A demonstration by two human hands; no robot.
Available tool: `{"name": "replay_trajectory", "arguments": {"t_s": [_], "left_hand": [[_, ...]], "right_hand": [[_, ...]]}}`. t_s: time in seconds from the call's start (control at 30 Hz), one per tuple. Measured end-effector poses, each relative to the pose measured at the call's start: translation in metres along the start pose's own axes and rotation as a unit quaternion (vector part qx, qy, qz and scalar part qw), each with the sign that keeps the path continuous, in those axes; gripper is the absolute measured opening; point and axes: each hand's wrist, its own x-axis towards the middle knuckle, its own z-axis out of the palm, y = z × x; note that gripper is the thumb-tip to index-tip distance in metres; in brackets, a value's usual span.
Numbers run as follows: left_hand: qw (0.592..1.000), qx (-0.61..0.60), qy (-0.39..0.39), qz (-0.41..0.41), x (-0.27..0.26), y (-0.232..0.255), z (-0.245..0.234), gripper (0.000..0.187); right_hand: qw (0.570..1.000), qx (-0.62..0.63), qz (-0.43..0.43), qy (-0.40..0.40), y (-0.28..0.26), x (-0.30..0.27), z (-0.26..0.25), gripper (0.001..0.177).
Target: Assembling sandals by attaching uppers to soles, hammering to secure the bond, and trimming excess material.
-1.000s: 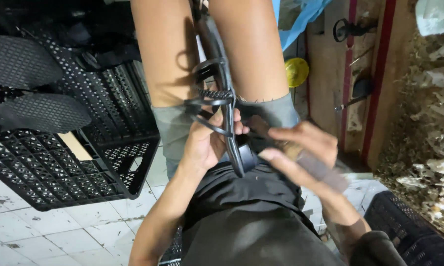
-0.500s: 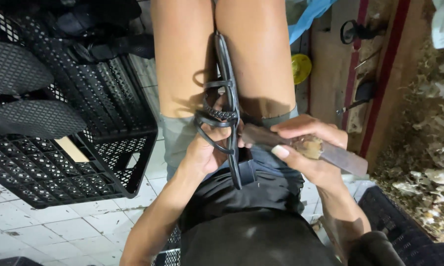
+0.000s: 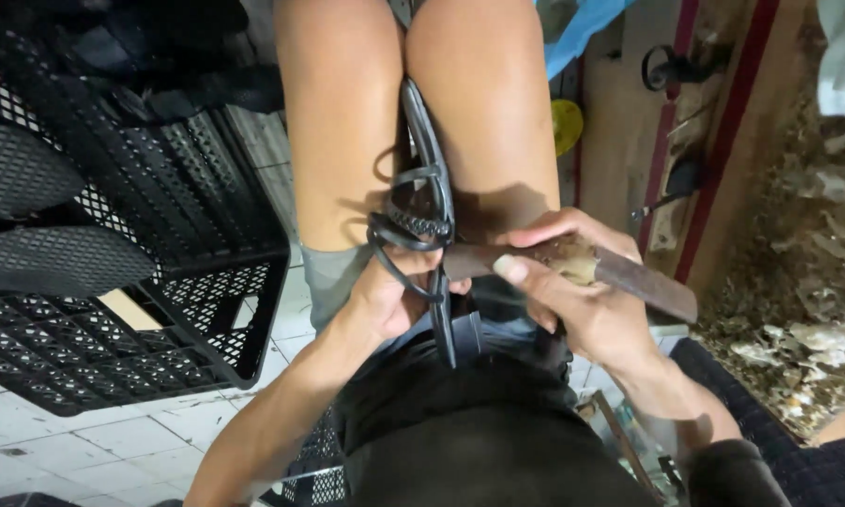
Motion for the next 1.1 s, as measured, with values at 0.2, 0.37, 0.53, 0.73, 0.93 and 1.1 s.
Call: {"name": "replay_trajectory", "arguments": {"t_s": [0.2, 0.37, 0.53, 0.73, 0.93, 1.1], "left_hand": [[0.999, 0.009, -0.045, -0.001, -0.008, 0.004, -0.006, 0.024], [0.983, -0.054, -0.175, 0.004, -0.016, 0.002, -0.008, 0.058], [0.988, -0.019, -0.150, 0.006, -0.012, 0.002, -0.006, 0.041], [0.998, -0.032, -0.053, -0.023, -0.001, 0.006, 0.000, 0.011], [0.999, 0.036, -0.020, 0.025, -0.003, 0.000, 0.005, 0.033], [0.993, 0.098, 0.011, 0.063, -0.022, -0.019, -0.002, 0.053]], "right_hand": [[0.930, -0.272, -0.227, -0.099, 0.003, -0.008, -0.017, 0.021], [0.972, -0.133, -0.171, -0.091, 0.019, -0.013, -0.029, 0.022], [0.973, -0.097, -0.188, -0.096, 0.021, -0.011, -0.024, 0.020], [0.941, -0.236, -0.223, -0.099, 0.013, 0.006, -0.013, 0.014], [0.874, -0.355, -0.286, -0.169, -0.016, 0.018, -0.009, 0.012], [0.943, -0.219, -0.160, -0.195, -0.008, 0.005, -0.039, 0.025]]}}
